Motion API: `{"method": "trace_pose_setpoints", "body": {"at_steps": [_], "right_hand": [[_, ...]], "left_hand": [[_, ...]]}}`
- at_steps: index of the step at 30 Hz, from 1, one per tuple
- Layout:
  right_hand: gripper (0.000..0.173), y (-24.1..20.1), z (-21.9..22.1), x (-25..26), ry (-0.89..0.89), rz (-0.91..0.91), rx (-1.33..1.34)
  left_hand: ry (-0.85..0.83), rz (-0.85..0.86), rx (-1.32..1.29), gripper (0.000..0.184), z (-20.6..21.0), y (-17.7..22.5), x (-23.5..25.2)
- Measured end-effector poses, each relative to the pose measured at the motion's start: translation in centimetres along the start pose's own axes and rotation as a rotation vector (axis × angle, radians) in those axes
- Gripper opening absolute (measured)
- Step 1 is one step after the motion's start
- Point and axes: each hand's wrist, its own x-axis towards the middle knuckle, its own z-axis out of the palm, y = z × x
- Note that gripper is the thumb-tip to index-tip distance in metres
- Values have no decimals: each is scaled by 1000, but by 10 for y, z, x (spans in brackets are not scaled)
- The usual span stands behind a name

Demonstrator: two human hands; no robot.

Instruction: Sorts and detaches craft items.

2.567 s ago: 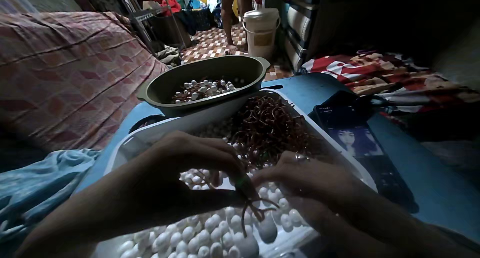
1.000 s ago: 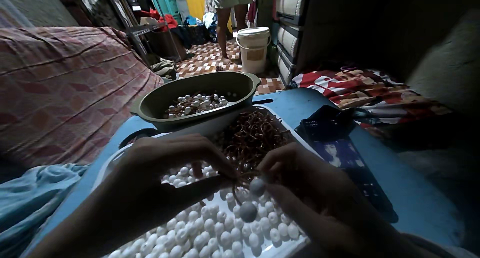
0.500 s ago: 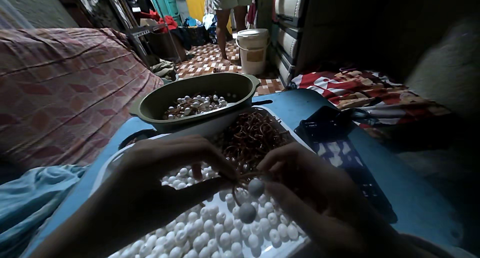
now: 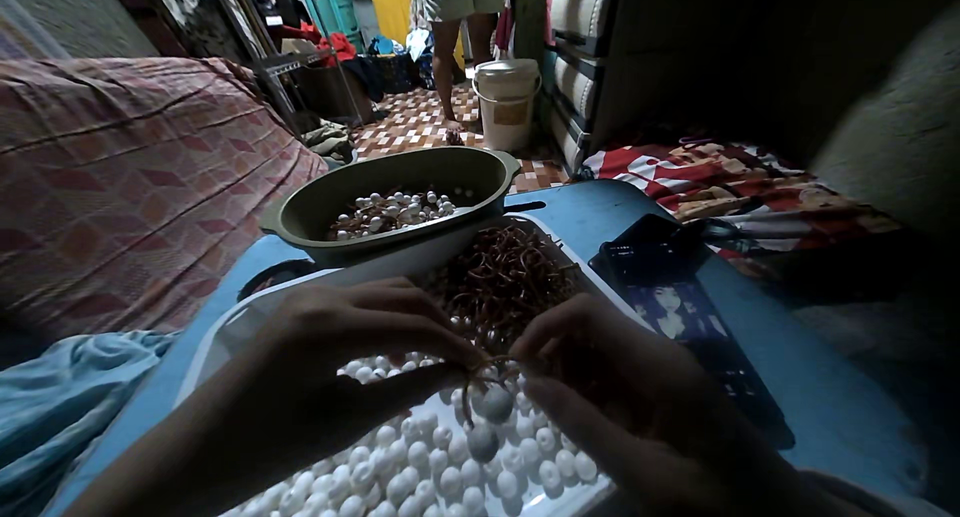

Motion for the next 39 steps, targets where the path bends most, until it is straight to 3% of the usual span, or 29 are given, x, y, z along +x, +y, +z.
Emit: {"method": "trace_pose_setpoints", "body": {"at_steps": [19,39], "right_hand": [[22,0,-1,0,9,-1,-48],[21,5,-1,1,-12,16,-25]], "left_hand": [[-9,82,19,12,2,0,1],[20,36,25,13,3,3,-1]]}}
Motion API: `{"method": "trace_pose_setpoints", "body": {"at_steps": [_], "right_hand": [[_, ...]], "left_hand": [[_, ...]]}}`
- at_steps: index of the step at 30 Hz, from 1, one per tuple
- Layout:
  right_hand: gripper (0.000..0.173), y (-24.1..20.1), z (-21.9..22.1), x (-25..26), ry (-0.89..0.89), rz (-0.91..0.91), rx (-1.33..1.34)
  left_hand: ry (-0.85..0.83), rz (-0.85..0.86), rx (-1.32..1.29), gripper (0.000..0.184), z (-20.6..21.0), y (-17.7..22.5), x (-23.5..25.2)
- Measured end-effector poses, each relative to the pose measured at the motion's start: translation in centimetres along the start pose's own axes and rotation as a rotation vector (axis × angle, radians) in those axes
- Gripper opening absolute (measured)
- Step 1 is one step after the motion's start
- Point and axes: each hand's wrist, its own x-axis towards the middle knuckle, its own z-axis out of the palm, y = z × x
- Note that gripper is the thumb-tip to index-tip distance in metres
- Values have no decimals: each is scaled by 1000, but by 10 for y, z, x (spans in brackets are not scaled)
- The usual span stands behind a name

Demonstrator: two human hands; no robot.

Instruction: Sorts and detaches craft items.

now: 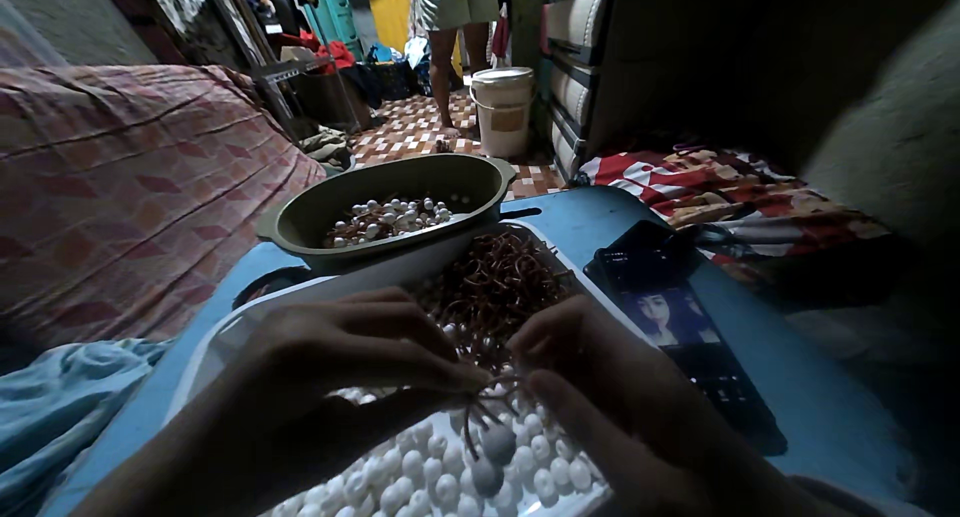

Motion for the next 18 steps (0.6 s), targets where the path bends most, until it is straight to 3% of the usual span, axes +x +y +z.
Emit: {"method": "trace_pose_setpoints", "body": {"at_steps": [18], "right_hand": [[19,0,-2,-4,26,-18,-44]], "left_hand": [[45,-3,39,11,3,2,3]]}}
